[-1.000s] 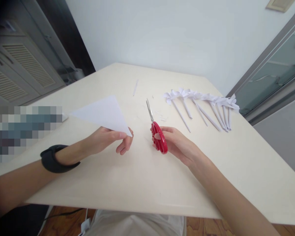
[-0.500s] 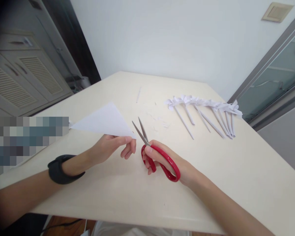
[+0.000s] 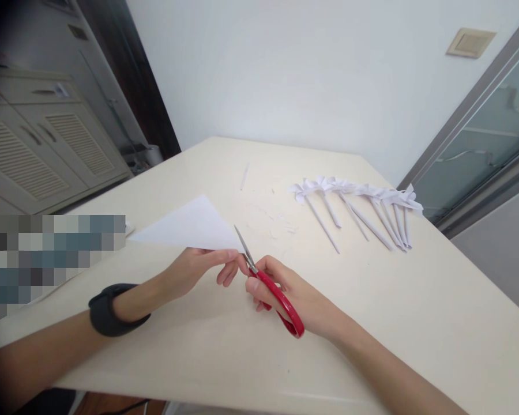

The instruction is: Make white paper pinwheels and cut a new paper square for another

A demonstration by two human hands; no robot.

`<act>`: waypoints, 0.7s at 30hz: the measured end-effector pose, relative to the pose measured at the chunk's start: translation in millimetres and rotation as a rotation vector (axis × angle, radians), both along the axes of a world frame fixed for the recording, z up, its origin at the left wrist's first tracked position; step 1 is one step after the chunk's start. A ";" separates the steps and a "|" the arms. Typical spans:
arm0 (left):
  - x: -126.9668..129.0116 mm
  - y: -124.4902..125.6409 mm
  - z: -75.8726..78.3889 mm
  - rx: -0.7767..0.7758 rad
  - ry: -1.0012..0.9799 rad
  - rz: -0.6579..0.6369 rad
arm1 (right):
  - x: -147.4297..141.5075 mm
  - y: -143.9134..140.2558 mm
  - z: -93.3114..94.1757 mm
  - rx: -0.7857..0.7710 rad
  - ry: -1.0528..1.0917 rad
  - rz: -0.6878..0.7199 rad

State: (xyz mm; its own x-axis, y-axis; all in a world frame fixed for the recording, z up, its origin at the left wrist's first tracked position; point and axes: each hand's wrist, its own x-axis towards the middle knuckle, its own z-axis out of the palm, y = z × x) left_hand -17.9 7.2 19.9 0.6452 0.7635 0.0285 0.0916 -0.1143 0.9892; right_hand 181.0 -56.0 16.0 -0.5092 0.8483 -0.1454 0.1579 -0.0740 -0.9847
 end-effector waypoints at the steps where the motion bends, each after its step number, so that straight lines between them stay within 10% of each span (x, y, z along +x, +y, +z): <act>1: 0.2 0.0 -0.3 -0.005 0.011 -0.003 | -0.1 -0.2 0.1 -0.002 -0.004 -0.003; 21: 0.8 -1.4 1.4 -0.003 0.048 0.013 | -1.9 1.1 3.0 0.005 0.008 -0.017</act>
State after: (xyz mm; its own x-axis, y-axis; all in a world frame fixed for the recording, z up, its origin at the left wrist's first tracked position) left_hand -17.1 5.8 21.3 0.6355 0.7721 -0.0041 0.1401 -0.1101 0.9840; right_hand 179.1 -54.9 19.1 -0.4956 0.8576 -0.1372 0.1484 -0.0720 -0.9863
